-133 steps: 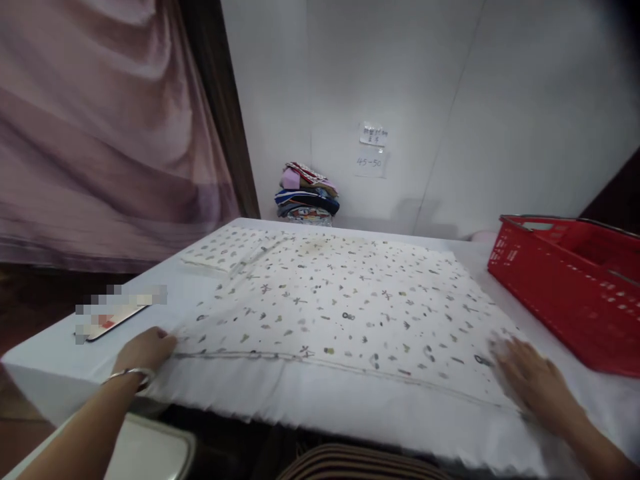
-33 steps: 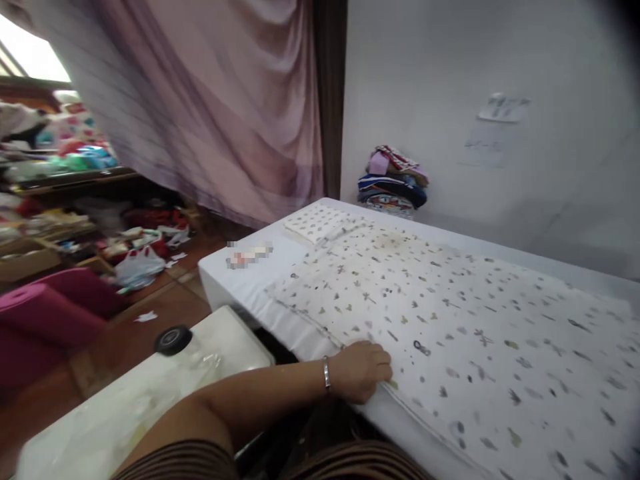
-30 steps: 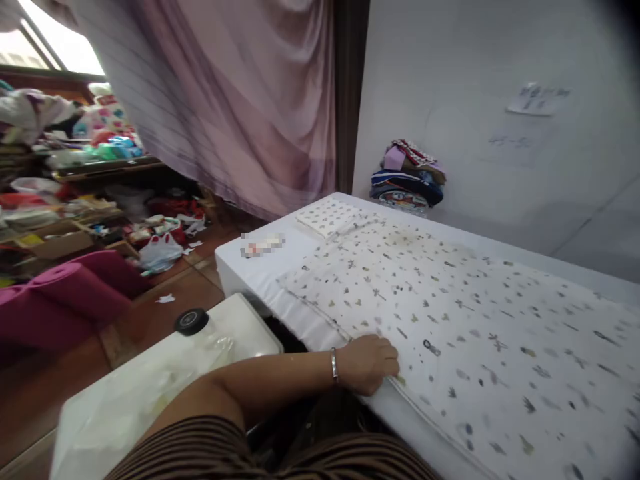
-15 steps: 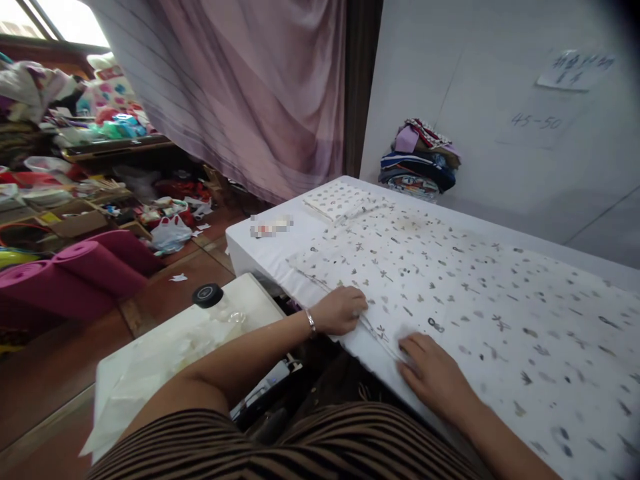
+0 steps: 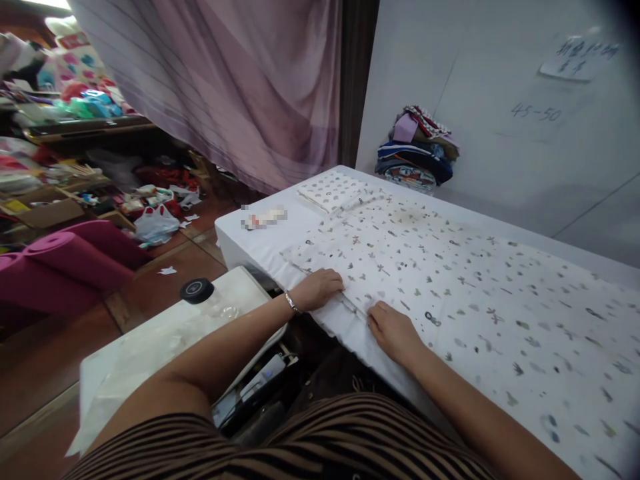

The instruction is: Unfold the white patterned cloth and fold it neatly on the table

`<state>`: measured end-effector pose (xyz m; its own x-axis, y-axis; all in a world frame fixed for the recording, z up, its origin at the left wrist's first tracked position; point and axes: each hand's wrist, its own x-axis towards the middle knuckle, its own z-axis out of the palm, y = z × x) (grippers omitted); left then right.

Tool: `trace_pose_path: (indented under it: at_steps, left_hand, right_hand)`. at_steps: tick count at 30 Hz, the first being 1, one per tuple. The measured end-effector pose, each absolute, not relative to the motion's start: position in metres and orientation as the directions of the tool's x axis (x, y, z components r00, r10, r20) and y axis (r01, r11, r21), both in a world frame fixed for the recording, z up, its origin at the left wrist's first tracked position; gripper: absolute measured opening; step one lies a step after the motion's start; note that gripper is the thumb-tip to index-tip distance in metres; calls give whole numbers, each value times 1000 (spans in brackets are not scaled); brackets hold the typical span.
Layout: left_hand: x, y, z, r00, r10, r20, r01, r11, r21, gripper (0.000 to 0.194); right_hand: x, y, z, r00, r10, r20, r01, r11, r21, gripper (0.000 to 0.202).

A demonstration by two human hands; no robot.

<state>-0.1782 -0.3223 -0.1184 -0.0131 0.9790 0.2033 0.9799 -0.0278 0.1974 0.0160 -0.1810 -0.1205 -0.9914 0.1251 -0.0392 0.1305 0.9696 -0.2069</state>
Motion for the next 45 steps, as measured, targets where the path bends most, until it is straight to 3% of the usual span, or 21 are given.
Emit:
trace_pose_path:
  at_steps: [13,25,35,45]
  left_hand:
    - [-182,-338,-127,51,977,205,997,-61,42,22]
    - [-211,-345,-120,-76,971,225,989,44,142,18]
    - [-219,-357,-119,-113,981,159,993,105,60,18]
    - [-230,-366,-117,-146,974,171,983,124,134,32]
  right_hand:
    - [14,-190,-119,-994,85,-61,95,980,-175,17]
    - [13,-194,-117,-994,68,-81,80,985,-155,19]
    - [12,-191,-126,-999,14,-32,21,972,-233,19]
    - [8,-194,-129,-999,10,-49,20,980,-196,19]
